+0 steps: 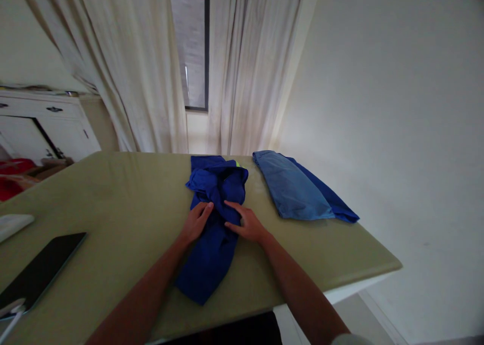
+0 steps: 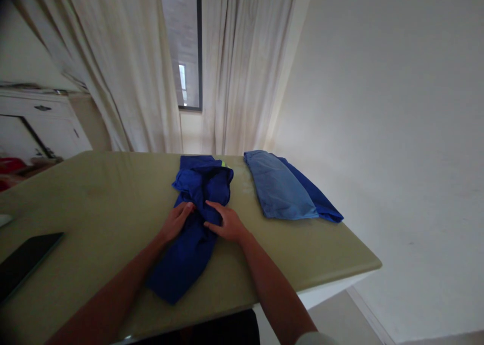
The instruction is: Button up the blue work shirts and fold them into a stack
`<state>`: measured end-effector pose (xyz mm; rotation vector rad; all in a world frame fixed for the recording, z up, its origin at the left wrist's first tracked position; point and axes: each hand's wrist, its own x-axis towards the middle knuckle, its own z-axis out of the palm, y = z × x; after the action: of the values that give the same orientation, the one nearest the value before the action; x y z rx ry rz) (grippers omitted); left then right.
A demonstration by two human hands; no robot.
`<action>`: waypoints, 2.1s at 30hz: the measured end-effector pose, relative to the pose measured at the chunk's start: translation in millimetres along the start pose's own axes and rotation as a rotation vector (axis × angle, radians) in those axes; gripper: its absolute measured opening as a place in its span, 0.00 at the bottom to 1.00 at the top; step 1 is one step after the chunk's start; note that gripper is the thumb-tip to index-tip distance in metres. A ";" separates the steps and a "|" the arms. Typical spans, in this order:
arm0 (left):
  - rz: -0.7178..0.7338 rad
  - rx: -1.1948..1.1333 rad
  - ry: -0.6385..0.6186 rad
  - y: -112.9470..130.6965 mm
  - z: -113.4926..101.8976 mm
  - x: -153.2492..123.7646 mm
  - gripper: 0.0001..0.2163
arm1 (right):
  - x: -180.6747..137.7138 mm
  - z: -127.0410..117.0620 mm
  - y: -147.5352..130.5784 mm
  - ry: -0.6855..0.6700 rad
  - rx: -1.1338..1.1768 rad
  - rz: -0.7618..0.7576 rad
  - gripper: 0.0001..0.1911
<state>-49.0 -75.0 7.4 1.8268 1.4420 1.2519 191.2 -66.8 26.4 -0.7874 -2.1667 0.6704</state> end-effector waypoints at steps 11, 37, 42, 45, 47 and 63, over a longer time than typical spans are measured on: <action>-0.057 0.100 0.106 1.7 -9.6 -3.2 0.18 | -0.3 4.6 -6.0 -0.091 -0.013 0.062 0.31; 0.016 0.071 0.236 3.3 -50.4 11.8 0.20 | 7.8 -3.4 -10.4 0.294 -0.055 0.233 0.25; 0.024 -0.348 0.037 21.7 -70.4 1.3 0.17 | 11.0 -14.5 29.9 0.371 -0.223 0.287 0.30; -0.091 -0.663 0.020 21.1 -79.9 -2.6 0.15 | 12.6 -11.0 44.0 0.430 -0.262 0.304 0.33; -0.098 -0.859 0.148 19.4 -84.5 -1.9 0.15 | 14.1 -10.9 46.3 0.589 -0.263 0.327 0.33; -0.086 -1.076 -0.345 33.7 -61.6 -17.6 0.10 | 8.9 -20.4 23.9 0.602 -0.366 0.134 0.19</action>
<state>-87.1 -111.8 56.8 1.1177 0.4514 1.2181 209.7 -39.9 27.0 -1.1603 -1.7006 0.0636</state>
